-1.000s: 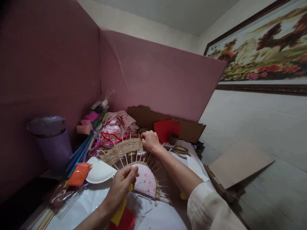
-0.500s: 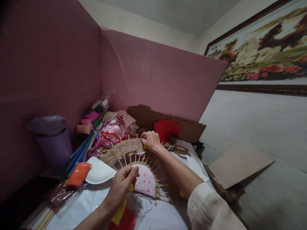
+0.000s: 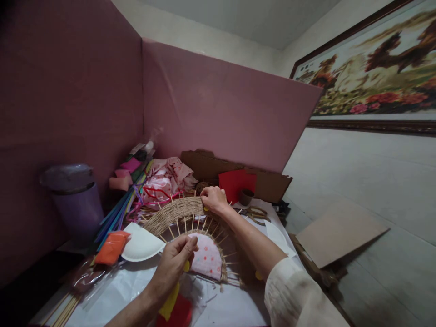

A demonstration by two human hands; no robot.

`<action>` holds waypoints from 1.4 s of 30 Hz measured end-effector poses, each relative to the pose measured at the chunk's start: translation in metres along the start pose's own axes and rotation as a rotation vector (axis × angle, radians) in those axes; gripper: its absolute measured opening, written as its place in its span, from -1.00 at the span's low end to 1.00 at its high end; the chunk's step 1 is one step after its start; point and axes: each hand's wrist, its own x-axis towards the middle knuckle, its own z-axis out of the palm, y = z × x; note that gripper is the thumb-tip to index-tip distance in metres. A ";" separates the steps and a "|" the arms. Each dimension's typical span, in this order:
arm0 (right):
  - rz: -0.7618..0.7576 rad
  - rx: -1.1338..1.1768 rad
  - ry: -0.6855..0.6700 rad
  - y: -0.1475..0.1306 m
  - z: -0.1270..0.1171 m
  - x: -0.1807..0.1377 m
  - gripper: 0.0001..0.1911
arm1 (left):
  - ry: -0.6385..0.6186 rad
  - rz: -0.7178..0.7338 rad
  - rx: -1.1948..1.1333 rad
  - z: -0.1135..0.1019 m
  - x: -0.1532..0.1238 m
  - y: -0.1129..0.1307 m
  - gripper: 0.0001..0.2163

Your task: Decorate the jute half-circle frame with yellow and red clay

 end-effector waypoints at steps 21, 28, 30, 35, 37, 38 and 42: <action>0.409 0.149 0.080 0.155 -0.116 -0.197 -0.74 | 0.008 -0.197 -0.082 0.000 0.001 0.023 -0.56; 0.431 0.222 -0.095 0.174 -0.085 -0.255 -0.68 | 0.052 -0.251 -0.046 0.002 0.001 0.026 -0.52; 0.401 0.158 -0.180 0.170 -0.078 -0.257 -0.62 | 0.071 -0.256 -0.053 0.002 0.001 0.026 -0.52; 0.442 0.120 -0.198 0.167 -0.070 -0.251 -0.57 | 0.075 -0.277 -0.051 0.002 0.002 0.024 -0.50; 0.470 0.127 -0.199 0.172 -0.069 -0.249 -0.52 | 0.079 -0.283 -0.053 0.003 0.002 0.025 -0.49; 0.481 0.137 -0.202 0.174 -0.069 -0.249 -0.46 | 0.082 -0.285 -0.057 0.003 0.001 0.025 -0.49; 0.493 0.188 -0.240 0.180 -0.069 -0.249 -0.21 | 0.080 -0.293 -0.050 0.004 0.000 0.028 -0.49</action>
